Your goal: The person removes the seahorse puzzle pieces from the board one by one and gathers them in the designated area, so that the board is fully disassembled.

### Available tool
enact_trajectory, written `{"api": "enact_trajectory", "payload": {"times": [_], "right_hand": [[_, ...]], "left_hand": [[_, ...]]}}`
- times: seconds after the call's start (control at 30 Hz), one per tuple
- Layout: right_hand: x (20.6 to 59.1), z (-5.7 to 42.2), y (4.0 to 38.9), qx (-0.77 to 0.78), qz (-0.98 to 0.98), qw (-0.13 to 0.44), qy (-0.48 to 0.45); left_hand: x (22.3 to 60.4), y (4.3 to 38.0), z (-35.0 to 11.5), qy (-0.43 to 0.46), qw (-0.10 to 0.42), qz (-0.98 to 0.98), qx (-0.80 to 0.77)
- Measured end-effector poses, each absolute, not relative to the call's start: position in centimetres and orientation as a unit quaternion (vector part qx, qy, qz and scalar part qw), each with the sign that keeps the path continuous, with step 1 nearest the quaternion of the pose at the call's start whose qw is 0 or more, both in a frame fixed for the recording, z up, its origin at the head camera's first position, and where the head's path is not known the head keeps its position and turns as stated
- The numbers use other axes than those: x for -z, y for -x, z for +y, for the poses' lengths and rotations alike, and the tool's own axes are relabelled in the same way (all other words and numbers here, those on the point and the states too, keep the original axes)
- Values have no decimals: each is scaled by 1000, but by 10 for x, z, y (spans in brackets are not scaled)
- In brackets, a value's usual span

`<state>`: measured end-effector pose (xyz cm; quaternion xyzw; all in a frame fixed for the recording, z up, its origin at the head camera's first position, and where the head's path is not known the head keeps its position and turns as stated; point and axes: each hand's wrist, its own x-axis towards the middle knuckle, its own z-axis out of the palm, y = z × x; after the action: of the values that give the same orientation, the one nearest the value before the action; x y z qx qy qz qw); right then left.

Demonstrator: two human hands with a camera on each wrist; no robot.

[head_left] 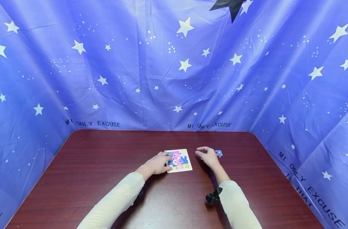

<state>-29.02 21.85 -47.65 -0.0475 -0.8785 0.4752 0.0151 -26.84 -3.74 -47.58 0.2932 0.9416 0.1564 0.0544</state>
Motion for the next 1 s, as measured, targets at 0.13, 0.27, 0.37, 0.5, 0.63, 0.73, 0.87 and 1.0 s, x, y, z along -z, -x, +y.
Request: {"api": "enact_trajectory", "payload": {"times": [0.13,0.27,0.37,0.5,0.63,0.73,0.87,1.0], "right_hand": [[478,207,289,-487,-872,2,41],[479,197,289,-489,-872,1,27],[478,190,289,-489,-872,3,19],[477,181,289,-487,-873,-2,10],[478,173,290,-470,-883,-5,-1],[478,168,289,-448,-894,2,-11],[477,164,289,-423,-906,8,-25],[478,160,290,-415,-909,2,-29]], "left_hand": [[476,269,-36,-288,55,942,-161],[474,268,-36,-282,58,942,-169],[473,266,-36,-280,59,942,-173],[473,266,-36,-277,61,943,-173],[474,266,-37,-275,63,943,-177],[473,266,-37,-281,60,940,-182],[471,264,-38,-297,46,937,-180],[471,265,-37,-291,53,938,-180]]}}
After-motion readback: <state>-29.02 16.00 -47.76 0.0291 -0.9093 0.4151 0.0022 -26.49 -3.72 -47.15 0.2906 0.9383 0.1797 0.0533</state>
